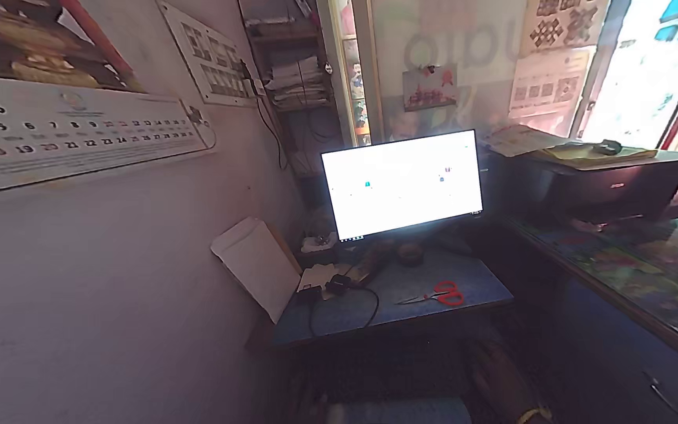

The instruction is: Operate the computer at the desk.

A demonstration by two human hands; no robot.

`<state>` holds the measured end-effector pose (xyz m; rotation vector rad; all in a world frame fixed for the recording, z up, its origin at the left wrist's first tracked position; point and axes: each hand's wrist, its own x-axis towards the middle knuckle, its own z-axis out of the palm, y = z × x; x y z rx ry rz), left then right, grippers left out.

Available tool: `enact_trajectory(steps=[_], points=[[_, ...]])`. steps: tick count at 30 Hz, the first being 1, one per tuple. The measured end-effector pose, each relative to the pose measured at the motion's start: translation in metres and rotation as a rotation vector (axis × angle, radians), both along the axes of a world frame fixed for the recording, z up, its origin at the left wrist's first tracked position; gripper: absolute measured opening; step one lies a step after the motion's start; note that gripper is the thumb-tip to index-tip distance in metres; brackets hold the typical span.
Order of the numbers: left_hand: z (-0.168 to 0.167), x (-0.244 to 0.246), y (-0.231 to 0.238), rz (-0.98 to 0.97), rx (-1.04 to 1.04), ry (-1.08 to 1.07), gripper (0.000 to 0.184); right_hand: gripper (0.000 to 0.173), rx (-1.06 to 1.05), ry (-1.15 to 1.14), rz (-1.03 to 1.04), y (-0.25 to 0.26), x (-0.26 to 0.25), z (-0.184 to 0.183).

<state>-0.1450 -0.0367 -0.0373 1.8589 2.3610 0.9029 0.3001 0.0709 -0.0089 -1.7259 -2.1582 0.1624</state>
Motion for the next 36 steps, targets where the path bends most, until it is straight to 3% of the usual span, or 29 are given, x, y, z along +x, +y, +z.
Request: enact_trajectory(steps=[17,25,36], points=[[-0.003,0.000,0.000,-0.018,-0.003,-0.016,0.052,0.050,-0.025,-0.004,-0.017,-0.004,-0.001,0.003],[-0.014,-0.003,0.006,0.041,-0.096,0.041,0.061,0.051,0.002,-0.020,-0.002,-0.005,0.001,0.000],[0.002,0.002,0.000,0.028,-0.078,-0.014,0.056,0.050,0.055,-0.020,0.011,-0.002,0.003,-0.005]])
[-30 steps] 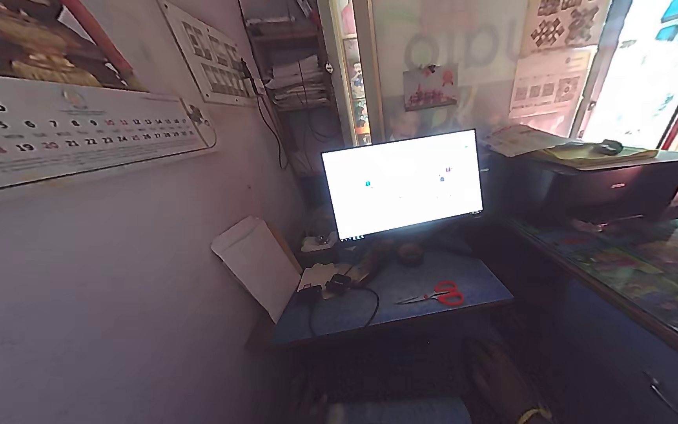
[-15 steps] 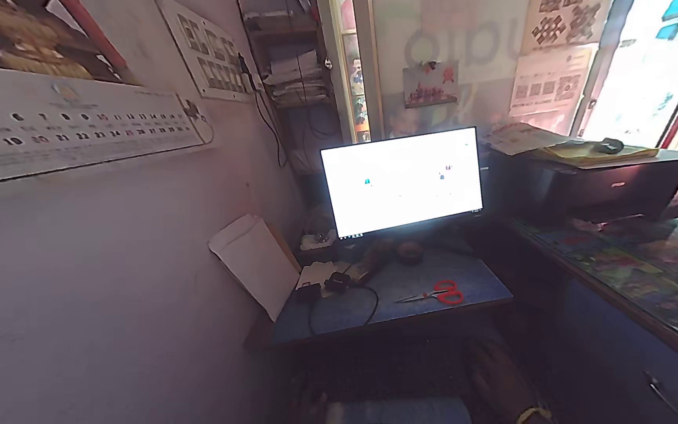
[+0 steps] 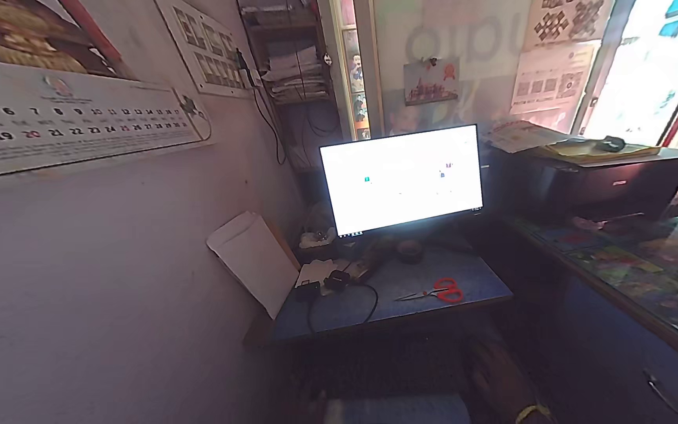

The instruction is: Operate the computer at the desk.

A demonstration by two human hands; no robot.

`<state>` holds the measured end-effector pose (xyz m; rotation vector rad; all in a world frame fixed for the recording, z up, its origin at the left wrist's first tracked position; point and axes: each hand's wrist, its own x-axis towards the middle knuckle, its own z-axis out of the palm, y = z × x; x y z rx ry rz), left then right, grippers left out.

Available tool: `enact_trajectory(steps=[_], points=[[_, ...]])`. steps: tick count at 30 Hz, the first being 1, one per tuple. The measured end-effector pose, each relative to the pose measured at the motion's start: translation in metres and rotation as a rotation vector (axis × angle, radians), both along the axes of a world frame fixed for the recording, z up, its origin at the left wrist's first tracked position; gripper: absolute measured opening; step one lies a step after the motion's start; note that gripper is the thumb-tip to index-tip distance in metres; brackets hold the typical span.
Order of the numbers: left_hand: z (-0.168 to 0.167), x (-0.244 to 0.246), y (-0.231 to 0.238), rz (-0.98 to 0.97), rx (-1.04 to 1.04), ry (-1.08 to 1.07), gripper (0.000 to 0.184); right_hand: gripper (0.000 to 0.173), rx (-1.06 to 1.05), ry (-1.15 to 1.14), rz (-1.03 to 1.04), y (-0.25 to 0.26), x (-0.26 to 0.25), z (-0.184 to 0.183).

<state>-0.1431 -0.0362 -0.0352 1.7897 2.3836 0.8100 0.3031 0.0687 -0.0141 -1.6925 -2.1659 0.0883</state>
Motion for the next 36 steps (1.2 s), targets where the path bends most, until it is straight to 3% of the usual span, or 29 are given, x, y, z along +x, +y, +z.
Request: enact_trajectory(steps=[6,36], points=[[-0.003,-0.001,0.000,-0.029,0.068,-0.005,0.052,0.049,0.083,0.030,0.028,-0.001,-0.001,0.002],[0.002,-0.001,-0.006,0.020,0.048,0.024,0.058,0.052,-0.009,0.020,0.016,0.005,-0.004,0.006]])
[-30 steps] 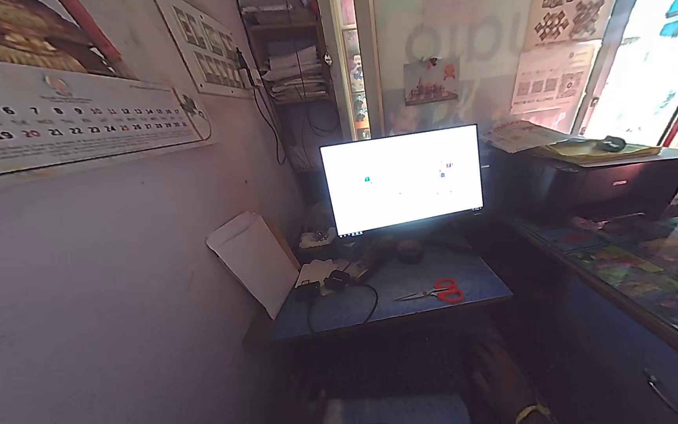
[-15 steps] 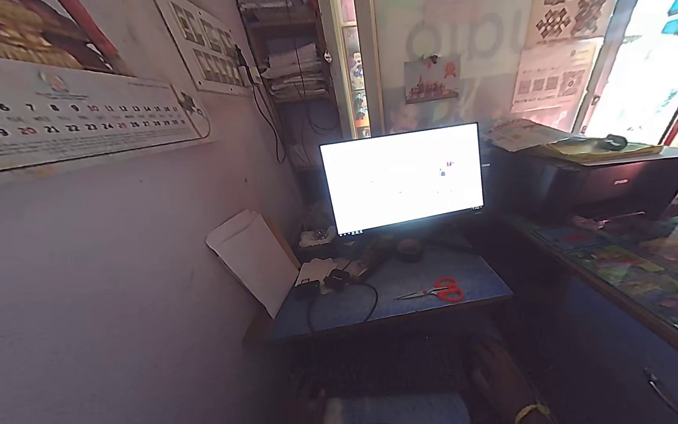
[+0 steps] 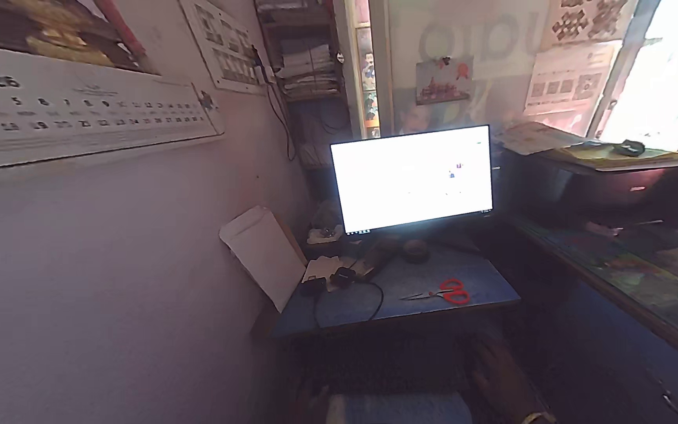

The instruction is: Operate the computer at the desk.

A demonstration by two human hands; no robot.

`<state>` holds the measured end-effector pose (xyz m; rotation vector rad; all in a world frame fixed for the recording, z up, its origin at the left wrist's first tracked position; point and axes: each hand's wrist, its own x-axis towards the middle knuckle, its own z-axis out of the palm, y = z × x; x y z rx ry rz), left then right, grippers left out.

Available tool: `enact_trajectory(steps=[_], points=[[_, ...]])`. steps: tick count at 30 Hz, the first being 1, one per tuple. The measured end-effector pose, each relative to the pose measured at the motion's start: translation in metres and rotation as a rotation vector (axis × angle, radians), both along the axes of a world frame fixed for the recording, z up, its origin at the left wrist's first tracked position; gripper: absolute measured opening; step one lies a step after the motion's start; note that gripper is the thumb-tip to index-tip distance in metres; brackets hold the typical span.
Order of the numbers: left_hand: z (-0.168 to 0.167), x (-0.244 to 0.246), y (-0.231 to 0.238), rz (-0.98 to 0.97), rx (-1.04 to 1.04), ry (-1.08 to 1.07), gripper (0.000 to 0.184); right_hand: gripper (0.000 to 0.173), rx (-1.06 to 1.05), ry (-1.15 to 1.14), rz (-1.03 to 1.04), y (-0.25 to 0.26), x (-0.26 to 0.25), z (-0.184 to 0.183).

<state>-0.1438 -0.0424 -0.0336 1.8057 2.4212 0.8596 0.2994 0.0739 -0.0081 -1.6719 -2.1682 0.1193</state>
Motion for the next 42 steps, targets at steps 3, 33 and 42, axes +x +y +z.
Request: enact_trajectory(steps=[3,33,42], points=[[0.015,0.004,-0.003,0.030,-0.025,-0.022,0.057,0.056,-0.102,0.007,-0.003,-0.002,-0.003,0.010],[-0.005,0.000,0.005,-0.039,0.082,-0.024,0.052,0.052,-0.017,0.010,-0.020,-0.009,0.000,0.006],[-0.014,-0.005,0.009,-0.062,0.116,0.006,0.052,0.051,0.017,0.022,-0.010,-0.011,-0.001,0.005]])
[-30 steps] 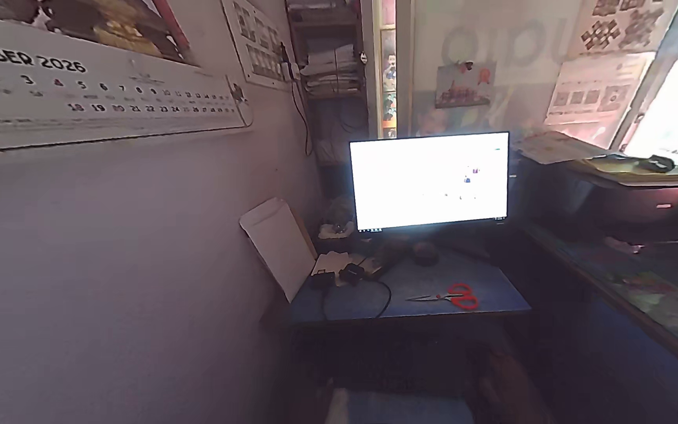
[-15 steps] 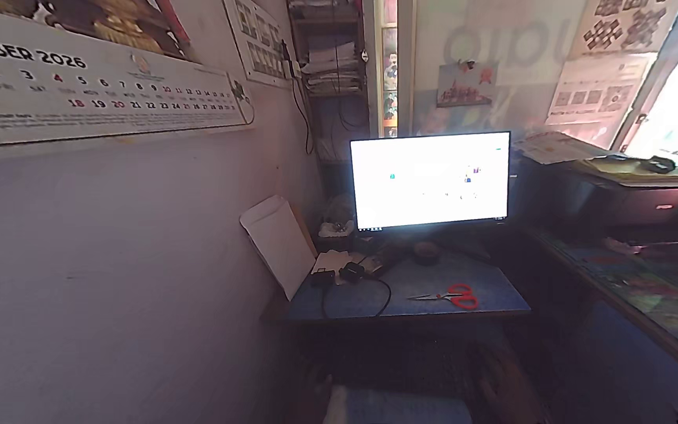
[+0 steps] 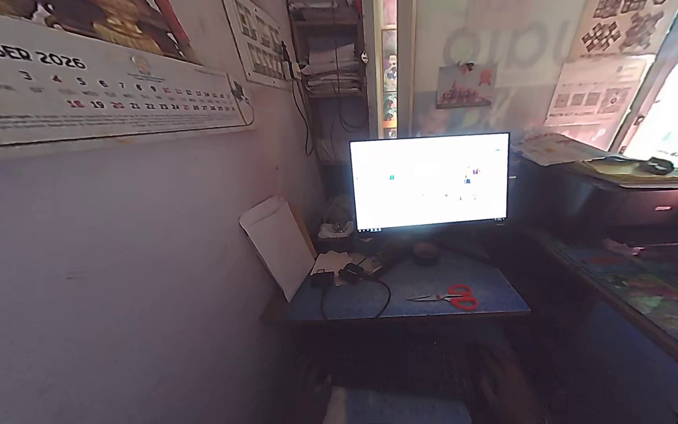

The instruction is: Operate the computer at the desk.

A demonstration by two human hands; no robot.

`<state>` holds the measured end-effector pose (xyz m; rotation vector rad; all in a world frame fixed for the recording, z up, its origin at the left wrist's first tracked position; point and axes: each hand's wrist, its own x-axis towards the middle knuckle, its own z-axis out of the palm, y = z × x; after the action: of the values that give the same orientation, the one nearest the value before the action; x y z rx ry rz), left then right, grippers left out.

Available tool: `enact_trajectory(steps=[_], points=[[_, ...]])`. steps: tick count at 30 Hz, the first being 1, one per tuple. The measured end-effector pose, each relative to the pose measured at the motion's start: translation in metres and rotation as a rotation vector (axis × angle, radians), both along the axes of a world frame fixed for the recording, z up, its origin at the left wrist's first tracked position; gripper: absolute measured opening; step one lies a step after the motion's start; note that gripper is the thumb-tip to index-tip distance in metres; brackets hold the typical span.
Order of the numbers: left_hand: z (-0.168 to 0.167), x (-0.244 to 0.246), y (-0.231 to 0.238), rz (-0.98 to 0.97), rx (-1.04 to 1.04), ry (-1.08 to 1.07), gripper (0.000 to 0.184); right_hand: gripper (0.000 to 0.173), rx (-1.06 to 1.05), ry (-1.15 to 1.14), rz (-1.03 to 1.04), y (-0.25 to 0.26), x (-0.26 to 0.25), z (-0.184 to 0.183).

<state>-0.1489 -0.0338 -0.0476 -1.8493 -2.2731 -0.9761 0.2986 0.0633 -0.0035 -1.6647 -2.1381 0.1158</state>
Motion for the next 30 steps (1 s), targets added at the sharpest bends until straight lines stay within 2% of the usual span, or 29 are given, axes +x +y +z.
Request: enact_trajectory(steps=[12,17,24,30], points=[[-0.011,-0.004,0.003,0.003,0.048,0.026,0.052,0.051,0.015,-0.018,0.000,-0.001,0.001,-0.002],[-0.001,0.002,-0.001,0.026,-0.026,-0.034,0.052,0.051,0.023,-0.010,-0.001,0.000,0.003,-0.006],[0.000,0.002,0.001,0.023,-0.013,-0.031,0.050,0.052,0.034,0.005,-0.005,0.000,0.003,-0.005],[0.015,0.005,-0.003,0.025,-0.067,-0.054,0.050,0.050,0.034,-0.005,-0.006,0.002,0.002,-0.004]])
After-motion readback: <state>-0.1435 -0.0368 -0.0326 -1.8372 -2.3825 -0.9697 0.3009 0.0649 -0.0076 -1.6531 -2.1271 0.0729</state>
